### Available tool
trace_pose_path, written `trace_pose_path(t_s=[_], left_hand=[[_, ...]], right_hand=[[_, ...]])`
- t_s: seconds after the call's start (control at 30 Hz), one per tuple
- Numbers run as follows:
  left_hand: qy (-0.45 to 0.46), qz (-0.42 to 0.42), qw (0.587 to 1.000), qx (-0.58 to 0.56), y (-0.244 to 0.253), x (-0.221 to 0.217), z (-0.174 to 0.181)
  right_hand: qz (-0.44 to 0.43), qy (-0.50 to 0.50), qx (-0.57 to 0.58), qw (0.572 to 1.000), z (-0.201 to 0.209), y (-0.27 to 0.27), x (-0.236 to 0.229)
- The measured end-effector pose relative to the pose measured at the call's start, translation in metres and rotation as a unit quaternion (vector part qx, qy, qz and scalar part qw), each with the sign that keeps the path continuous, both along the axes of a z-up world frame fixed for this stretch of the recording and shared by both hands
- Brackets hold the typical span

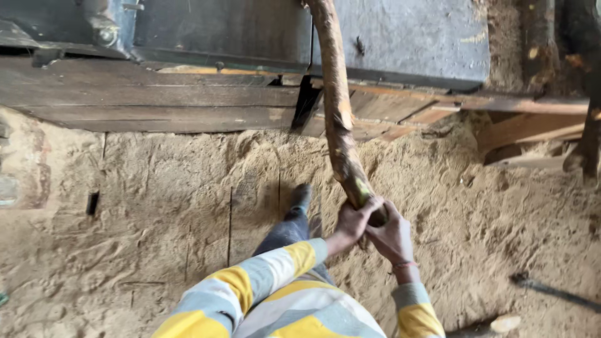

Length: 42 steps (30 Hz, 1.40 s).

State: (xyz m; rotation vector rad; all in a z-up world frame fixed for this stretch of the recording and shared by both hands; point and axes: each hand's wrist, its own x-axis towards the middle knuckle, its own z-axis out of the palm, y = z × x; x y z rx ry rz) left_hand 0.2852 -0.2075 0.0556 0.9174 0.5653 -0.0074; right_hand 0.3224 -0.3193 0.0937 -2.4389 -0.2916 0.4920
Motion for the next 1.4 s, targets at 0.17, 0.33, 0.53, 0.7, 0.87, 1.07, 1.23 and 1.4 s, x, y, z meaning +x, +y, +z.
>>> trace_pose_path(t_s=[0.17,0.33,0.53,0.7,0.87,1.07,1.23,1.4], left_hand=[[0.024,-0.002,0.998,-0.060,-0.035,0.063,-0.013],[0.039,0.004,0.995,-0.092,-0.070,0.097,-0.005],[0.011,0.031,0.994,-0.106,-0.115,0.140,0.013],[-0.021,0.097,0.985,-0.143,-0.156,0.181,0.019],[0.014,0.151,0.977,-0.149,-0.173,0.227,-0.002],[0.013,0.214,0.972,-0.099,-0.150,0.262,-0.025],[0.000,0.200,0.976,-0.079,-0.124,0.278,-0.028],[0.033,0.119,0.992,-0.027,-0.083,0.287,-0.011]], right_hand=[[0.028,-0.048,0.022,0.998,0.002,-0.039,0.069],[0.052,0.004,-0.044,0.998,0.023,-0.064,0.116],[0.089,-0.110,-0.064,0.988,0.064,-0.098,0.157],[0.113,-0.099,-0.053,0.987,0.058,-0.137,0.201],[0.132,-0.065,-0.014,0.989,0.023,-0.151,0.244],[0.105,-0.104,0.002,0.989,0.003,-0.128,0.267],[0.085,-0.075,0.030,0.993,-0.002,-0.109,0.285],[0.076,-0.054,0.011,0.996,0.005,-0.074,0.296]])
